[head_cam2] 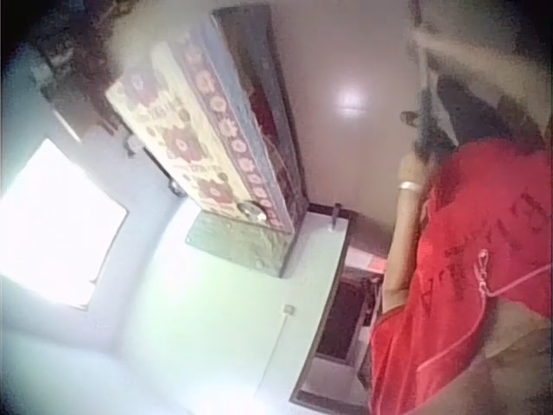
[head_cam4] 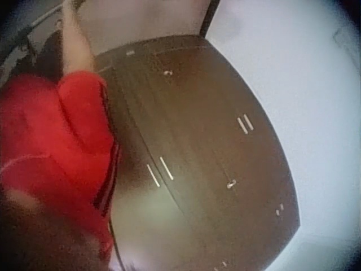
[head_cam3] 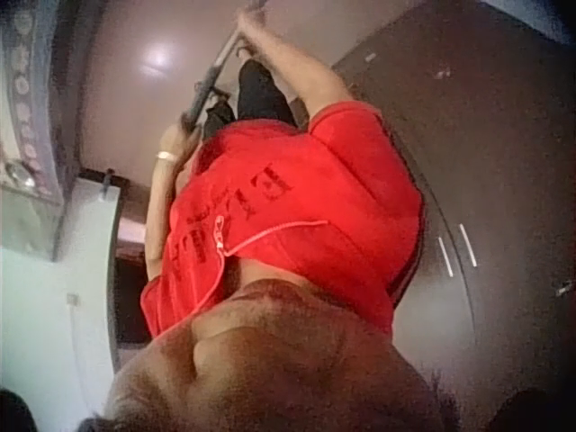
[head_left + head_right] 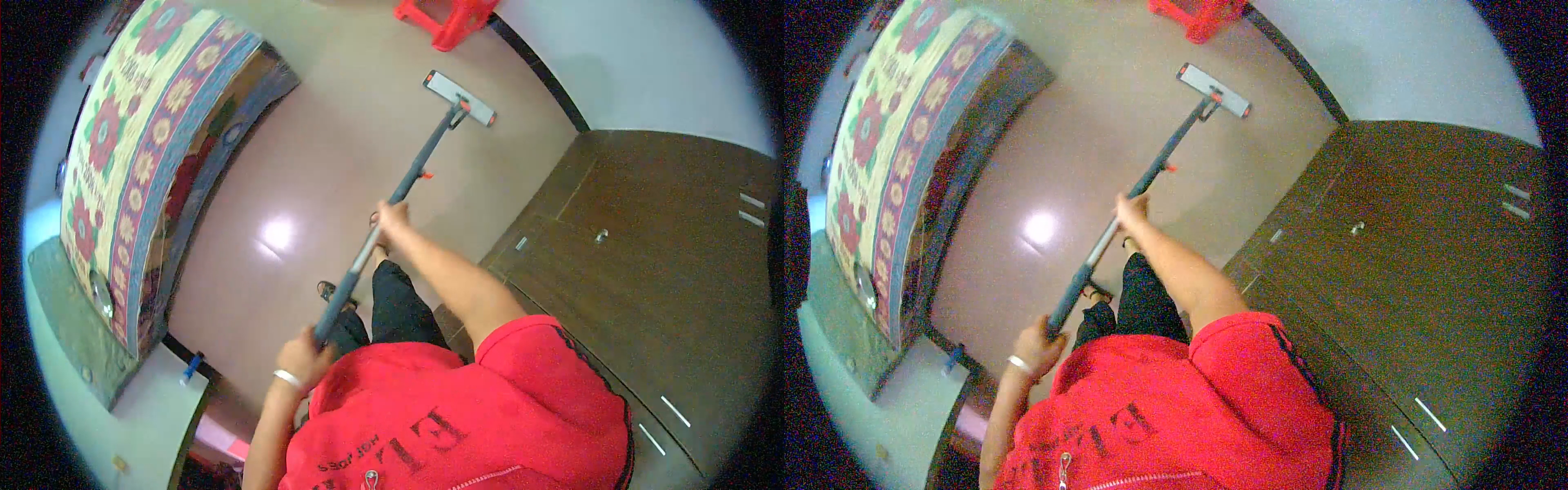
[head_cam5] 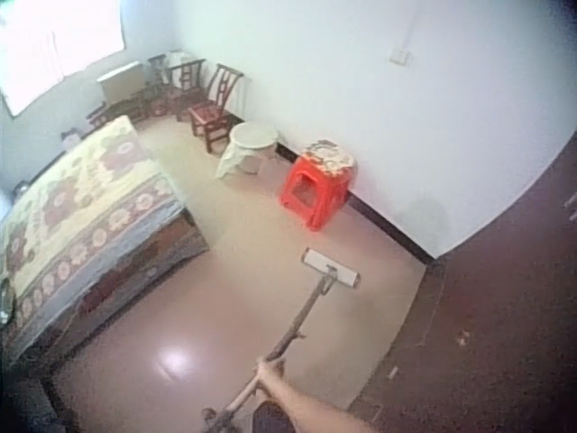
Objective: The person cleans the floor of a room using a flat mop.
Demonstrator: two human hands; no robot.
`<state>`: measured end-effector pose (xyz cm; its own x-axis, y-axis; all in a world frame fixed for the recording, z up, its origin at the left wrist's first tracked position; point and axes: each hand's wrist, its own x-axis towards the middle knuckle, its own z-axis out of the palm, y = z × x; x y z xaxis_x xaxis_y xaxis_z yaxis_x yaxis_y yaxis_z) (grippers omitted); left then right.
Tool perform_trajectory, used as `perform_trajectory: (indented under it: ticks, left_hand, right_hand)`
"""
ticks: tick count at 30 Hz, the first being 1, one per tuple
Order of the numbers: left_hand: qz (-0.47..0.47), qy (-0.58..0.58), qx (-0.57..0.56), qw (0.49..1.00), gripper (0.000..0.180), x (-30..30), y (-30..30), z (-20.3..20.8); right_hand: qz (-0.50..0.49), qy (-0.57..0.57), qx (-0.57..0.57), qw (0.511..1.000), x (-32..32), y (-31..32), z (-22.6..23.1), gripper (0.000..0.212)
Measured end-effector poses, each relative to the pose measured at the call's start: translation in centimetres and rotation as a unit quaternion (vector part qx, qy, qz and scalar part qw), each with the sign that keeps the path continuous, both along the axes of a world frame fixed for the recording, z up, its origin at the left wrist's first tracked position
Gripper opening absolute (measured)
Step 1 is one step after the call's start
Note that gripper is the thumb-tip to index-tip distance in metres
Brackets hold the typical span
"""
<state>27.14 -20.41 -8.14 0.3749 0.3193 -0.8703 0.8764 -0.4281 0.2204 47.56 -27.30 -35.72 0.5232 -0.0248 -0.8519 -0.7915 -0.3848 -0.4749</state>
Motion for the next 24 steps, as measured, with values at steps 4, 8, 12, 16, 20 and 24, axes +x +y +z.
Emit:
perform_trajectory:
  ticks: [4, 8, 12, 16, 20, 24]
  left_hand:
    - [0.022, 0.086, 0.097, 0.991, 0.033, -13.1, 2.5, 7.3]
    - [0.133, 0.084, 0.132, 0.979, 0.031, -23.9, 3.4, 17.1]
    - [0.118, 0.151, 0.185, 0.964, 0.032, -27.3, 4.1, 25.1]
    - [0.357, 0.173, 0.111, 0.911, 0.032, -32.2, 1.8, 22.8]
    - [0.268, 0.079, 0.12, 0.953, 0.03, -35.0, -0.5, 14.7]
    - [0.263, 0.015, 0.112, 0.958, 0.028, -29.4, -2.1, 5.2]
  right_hand:
    - [0.152, 0.086, 0.035, 0.984, -16.3, 3.9, 6.1, 0.031]
    - [0.298, 0.364, 0.14, 0.871, -28.6, 7.1, 12.6, 0.048]
    - [0.32, 0.453, 0.251, 0.793, -35.3, 11.2, 17.7, 0.033]
    - [0.307, 0.415, 0.212, 0.83, -39.4, 10.9, 17.9, 0.023]
    - [0.415, 0.341, 0.166, 0.827, -37.5, 7.3, 9.1, 0.027]
    - [0.369, 0.182, 0.112, 0.905, -27.6, 5.5, 2.4, 0.037]
